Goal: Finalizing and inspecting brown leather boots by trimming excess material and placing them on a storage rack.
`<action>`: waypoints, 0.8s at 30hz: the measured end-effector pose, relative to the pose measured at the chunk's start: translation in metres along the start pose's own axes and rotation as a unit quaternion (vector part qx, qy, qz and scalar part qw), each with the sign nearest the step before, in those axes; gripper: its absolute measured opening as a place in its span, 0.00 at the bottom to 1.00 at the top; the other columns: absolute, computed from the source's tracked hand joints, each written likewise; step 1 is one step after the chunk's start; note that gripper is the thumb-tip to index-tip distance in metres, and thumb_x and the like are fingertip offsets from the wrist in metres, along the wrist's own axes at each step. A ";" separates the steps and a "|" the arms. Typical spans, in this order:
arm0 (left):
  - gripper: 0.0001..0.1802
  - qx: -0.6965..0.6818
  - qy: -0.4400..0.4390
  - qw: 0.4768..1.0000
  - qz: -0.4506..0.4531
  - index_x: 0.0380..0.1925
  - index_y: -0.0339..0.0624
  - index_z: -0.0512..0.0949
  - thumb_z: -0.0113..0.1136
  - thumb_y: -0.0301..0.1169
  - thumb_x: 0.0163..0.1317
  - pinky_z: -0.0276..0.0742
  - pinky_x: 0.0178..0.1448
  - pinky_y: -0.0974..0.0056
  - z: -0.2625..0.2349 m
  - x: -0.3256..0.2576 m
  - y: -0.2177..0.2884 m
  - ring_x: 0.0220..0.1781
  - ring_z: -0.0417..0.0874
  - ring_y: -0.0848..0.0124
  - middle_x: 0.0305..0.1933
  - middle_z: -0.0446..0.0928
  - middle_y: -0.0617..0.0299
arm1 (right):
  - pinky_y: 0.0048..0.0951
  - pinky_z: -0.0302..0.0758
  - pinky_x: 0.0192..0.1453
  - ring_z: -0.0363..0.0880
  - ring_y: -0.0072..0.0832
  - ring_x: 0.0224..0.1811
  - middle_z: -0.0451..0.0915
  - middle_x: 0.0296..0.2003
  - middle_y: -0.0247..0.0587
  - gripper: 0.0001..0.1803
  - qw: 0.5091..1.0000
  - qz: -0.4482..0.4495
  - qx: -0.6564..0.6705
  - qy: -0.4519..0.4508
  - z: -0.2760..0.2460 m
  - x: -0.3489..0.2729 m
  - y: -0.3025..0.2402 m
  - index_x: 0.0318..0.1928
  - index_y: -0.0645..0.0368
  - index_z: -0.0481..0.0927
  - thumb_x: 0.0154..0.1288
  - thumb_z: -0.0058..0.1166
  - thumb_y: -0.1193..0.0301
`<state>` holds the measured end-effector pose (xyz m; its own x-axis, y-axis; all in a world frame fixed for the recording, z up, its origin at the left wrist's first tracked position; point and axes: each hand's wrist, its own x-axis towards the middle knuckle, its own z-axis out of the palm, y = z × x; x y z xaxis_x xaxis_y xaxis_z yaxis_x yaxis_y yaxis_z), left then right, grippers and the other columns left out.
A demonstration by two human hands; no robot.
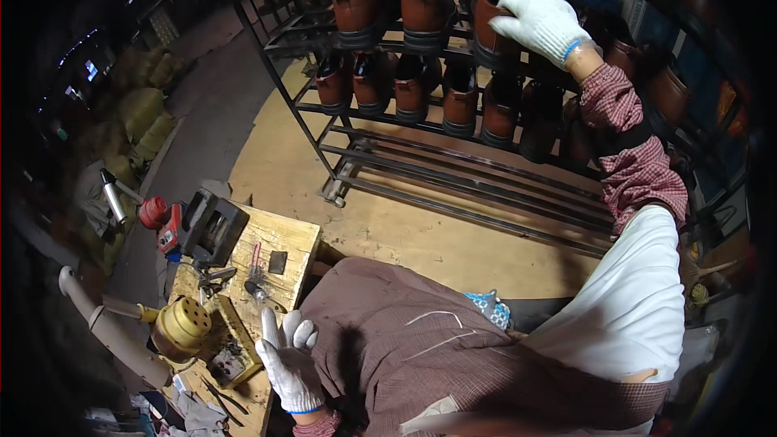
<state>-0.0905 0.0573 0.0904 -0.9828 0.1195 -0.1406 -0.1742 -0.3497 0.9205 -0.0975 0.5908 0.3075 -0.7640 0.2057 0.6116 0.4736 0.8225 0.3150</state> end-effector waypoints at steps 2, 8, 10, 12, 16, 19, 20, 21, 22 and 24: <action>0.43 -0.008 0.034 0.999 0.020 0.77 0.47 0.60 0.41 0.65 0.74 0.80 0.54 0.58 -0.001 -0.004 0.000 0.48 0.82 0.63 0.61 0.75 0.46 | 0.42 0.78 0.62 0.81 0.47 0.58 0.79 0.61 0.47 0.31 0.994 -0.031 -0.045 0.097 0.010 -0.002 0.007 0.68 0.50 0.74 0.69 0.54 0.52; 0.43 -0.105 0.037 0.994 -0.012 0.77 0.45 0.58 0.43 0.63 0.75 0.79 0.58 0.55 -0.025 -0.009 -0.015 0.51 0.82 0.60 0.64 0.73 0.45 | 0.44 0.77 0.53 0.82 0.50 0.51 0.84 0.47 0.52 0.26 0.966 0.207 0.148 0.046 0.030 -0.053 0.070 0.50 0.55 0.84 0.70 0.52 0.46; 0.42 -0.124 -0.007 0.992 -0.014 0.78 0.45 0.57 0.43 0.61 0.76 0.79 0.59 0.55 -0.028 -0.006 -0.025 0.52 0.81 0.61 0.65 0.73 0.47 | 0.45 0.75 0.42 0.82 0.54 0.41 0.82 0.37 0.54 0.25 0.970 0.230 0.074 -0.008 0.003 -0.057 0.036 0.37 0.59 0.82 0.69 0.55 0.46; 0.36 -0.171 -0.022 0.985 -0.030 0.76 0.41 0.60 0.51 0.50 0.77 0.78 0.59 0.57 -0.025 -0.009 -0.029 0.52 0.82 0.64 0.61 0.77 0.50 | 0.45 0.73 0.36 0.80 0.54 0.34 0.80 0.31 0.51 0.25 0.986 0.093 0.067 0.119 0.001 -0.077 -0.043 0.29 0.59 0.77 0.64 0.61 0.47; 0.45 -0.099 -0.030 0.994 -0.022 0.79 0.38 0.52 0.47 0.58 0.75 0.74 0.66 0.55 -0.034 -0.023 -0.052 0.58 0.79 0.62 0.65 0.74 0.51 | 0.42 0.73 0.37 0.80 0.47 0.32 0.82 0.32 0.46 0.09 0.927 -0.156 0.281 0.194 -0.078 -0.128 -0.193 0.38 0.61 0.85 0.60 0.67 0.70; 0.46 -0.115 -0.031 0.992 -0.040 0.79 0.37 0.49 0.44 0.60 0.76 0.71 0.69 0.52 -0.036 -0.029 -0.048 0.62 0.77 0.58 0.67 0.72 0.46 | 0.41 0.72 0.37 0.82 0.42 0.30 0.85 0.34 0.44 0.16 0.838 -0.306 0.451 0.001 -0.129 -0.142 -0.226 0.41 0.64 0.86 0.50 0.64 0.73; 0.46 -0.148 -0.008 0.988 -0.044 0.79 0.37 0.48 0.43 0.61 0.76 0.70 0.70 0.50 -0.037 -0.031 -0.050 0.63 0.77 0.57 0.68 0.71 0.44 | 0.41 0.72 0.36 0.82 0.40 0.29 0.85 0.34 0.43 0.17 0.781 -0.347 0.513 -0.079 -0.125 -0.141 -0.234 0.40 0.63 0.86 0.46 0.63 0.73; 0.48 -0.223 0.024 0.973 -0.056 0.80 0.37 0.46 0.40 0.63 0.76 0.67 0.73 0.48 -0.035 -0.027 -0.048 0.65 0.75 0.53 0.70 0.68 0.42 | 0.39 0.71 0.34 0.81 0.39 0.26 0.85 0.31 0.41 0.17 0.737 -0.448 0.494 -0.107 -0.125 -0.123 -0.253 0.37 0.62 0.86 0.45 0.67 0.67; 0.53 -0.281 0.063 0.956 -0.062 0.80 0.37 0.44 0.35 0.69 0.72 0.61 0.78 0.51 -0.042 -0.031 -0.043 0.72 0.69 0.51 0.75 0.64 0.42 | 0.38 0.70 0.29 0.80 0.37 0.24 0.84 0.29 0.38 0.20 0.697 -0.497 0.515 -0.042 -0.095 -0.137 -0.282 0.40 0.61 0.85 0.47 0.70 0.62; 0.50 -0.237 0.184 0.954 -0.019 0.79 0.41 0.50 0.36 0.70 0.72 0.61 0.79 0.49 -0.058 -0.041 -0.039 0.74 0.68 0.52 0.76 0.64 0.46 | 0.35 0.70 0.25 0.82 0.37 0.27 0.85 0.40 0.43 0.30 0.645 -0.594 0.463 -0.133 -0.074 -0.173 -0.318 0.52 0.57 0.83 0.52 0.71 0.53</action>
<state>-0.0474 0.0117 0.0392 -0.9147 -0.1631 -0.3697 -0.1325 -0.7433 0.6557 -0.0836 0.2544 0.1547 -0.4536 -0.8777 0.1542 -0.8847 0.4226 -0.1968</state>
